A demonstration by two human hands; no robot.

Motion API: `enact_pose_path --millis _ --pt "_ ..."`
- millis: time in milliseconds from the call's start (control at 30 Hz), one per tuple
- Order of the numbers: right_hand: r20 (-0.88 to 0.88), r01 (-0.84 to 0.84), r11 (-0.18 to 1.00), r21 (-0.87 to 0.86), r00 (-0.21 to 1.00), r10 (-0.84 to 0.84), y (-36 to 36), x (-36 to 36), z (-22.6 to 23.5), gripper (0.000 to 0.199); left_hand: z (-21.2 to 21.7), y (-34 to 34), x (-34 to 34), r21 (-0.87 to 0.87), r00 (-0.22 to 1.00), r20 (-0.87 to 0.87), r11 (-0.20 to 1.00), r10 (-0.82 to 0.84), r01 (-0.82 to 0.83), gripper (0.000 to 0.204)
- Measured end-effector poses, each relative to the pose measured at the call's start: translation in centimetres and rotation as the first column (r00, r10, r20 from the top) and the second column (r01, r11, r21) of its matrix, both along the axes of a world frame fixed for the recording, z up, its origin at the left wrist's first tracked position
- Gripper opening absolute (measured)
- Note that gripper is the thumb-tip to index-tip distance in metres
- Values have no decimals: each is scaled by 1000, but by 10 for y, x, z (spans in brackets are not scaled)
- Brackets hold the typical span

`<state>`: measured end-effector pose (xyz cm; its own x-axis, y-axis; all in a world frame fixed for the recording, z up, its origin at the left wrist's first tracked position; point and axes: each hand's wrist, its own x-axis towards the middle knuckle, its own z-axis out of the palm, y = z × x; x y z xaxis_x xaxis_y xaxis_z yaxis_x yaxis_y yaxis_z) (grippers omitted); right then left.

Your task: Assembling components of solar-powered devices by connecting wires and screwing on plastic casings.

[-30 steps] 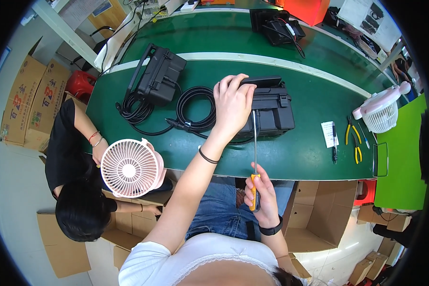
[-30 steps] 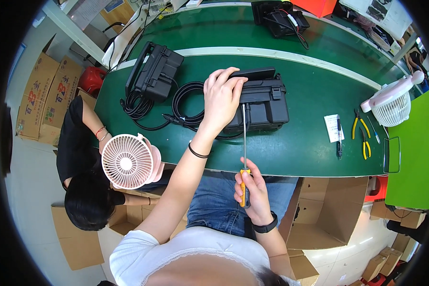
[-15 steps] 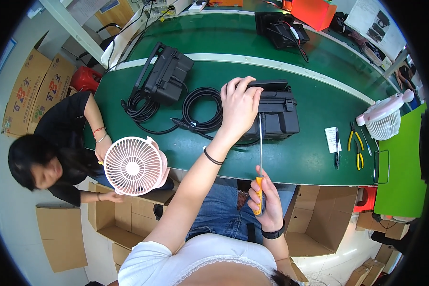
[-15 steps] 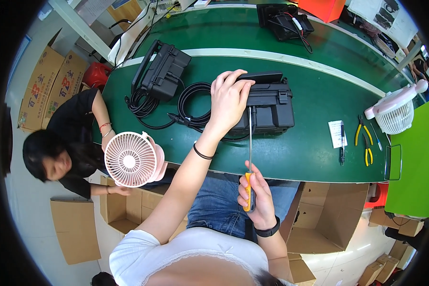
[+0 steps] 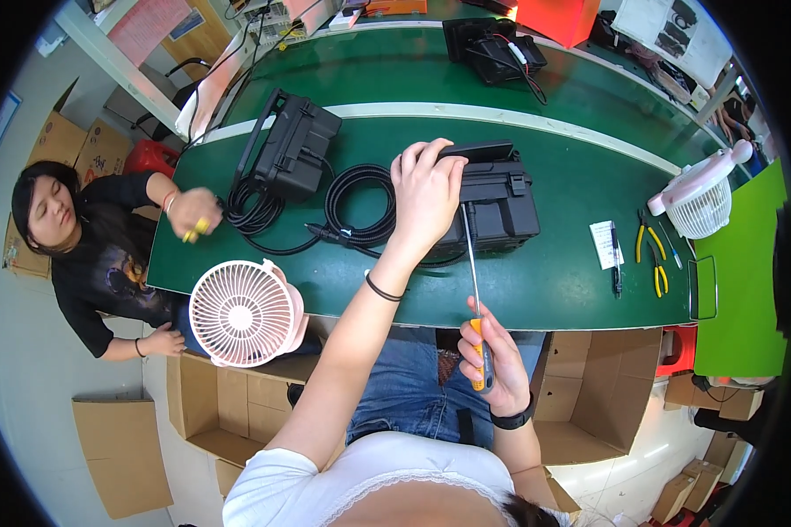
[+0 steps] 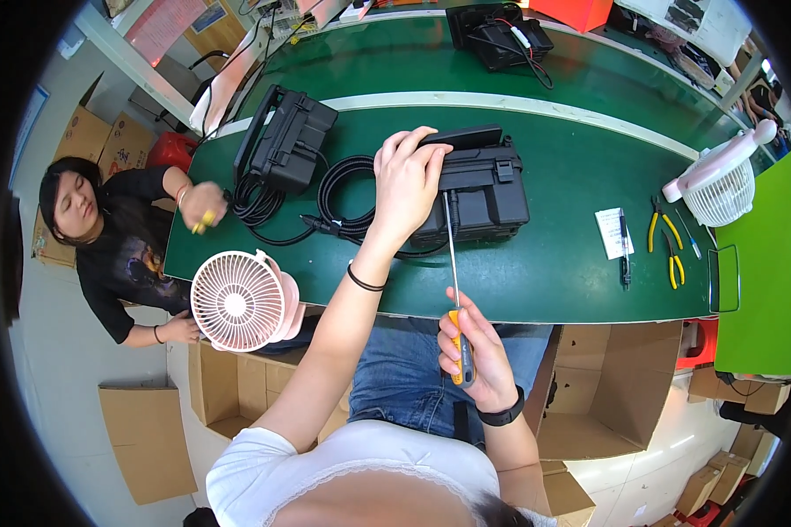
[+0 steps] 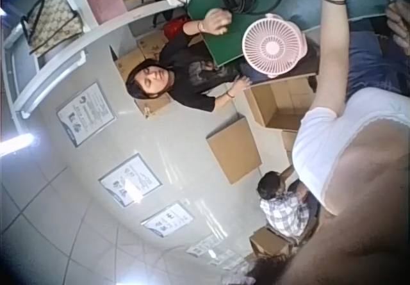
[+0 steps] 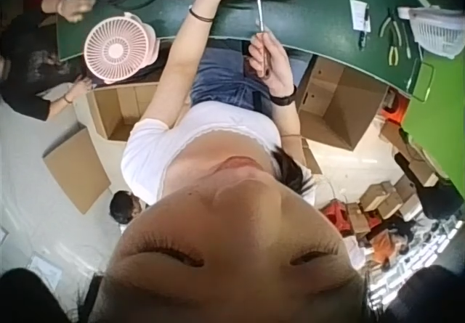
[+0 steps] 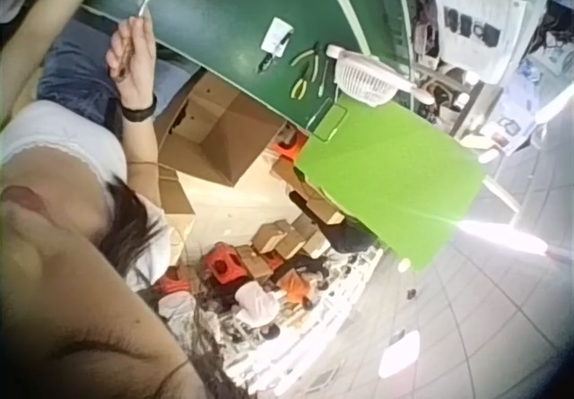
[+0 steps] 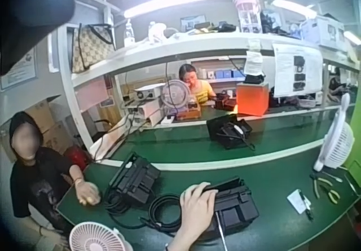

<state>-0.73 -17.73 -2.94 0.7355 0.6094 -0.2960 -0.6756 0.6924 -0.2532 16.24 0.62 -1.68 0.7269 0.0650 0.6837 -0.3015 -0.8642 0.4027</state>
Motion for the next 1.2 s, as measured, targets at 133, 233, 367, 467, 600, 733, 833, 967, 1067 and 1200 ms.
enact_pose_path --millis 133,233,367,467,600,733,833,967,1067,1200 --pt "-34 4 997 71 999 -2 3 -1 1 39 0 -1 0 -11 1000 -3 1000 4 -4 18" --pt "-133 26 979 204 991 1 2 -2 3 37 4 0 1 4 998 -53 1000 24 -24 21" --pt "-253 54 944 324 967 32 -8 0 19 38 2 1 3 -24 1000 -6 999 30 -30 17" --pt "-368 129 883 451 929 52 -22 -9 37 42 -2 -2 2 -42 999 -33 999 11 -13 19" --pt "-88 126 874 469 992 -95 -52 -31 59 51 -1 0 1 -30 1000 -28 1000 3 -4 20" --pt "507 523 837 -161 772 -385 -65 2 43 54 1 1 -6 -5 1000 0 1000 11 -11 20" --pt "685 628 415 -658 729 -16 -84 58 -1 48 7 -1 -20 53 996 64 997 54 -58 17" --pt "622 756 -335 -563 654 430 -100 101 -44 58 9 -24 -56 106 982 187 993 33 -54 19" --pt "478 808 -504 -306 588 652 -105 113 -56 56 -17 -41 -89 157 917 392 977 70 -142 16" --pt "654 861 -470 -193 470 593 -98 113 -66 51 -65 -50 -134 405 879 476 896 -34 -184 30"
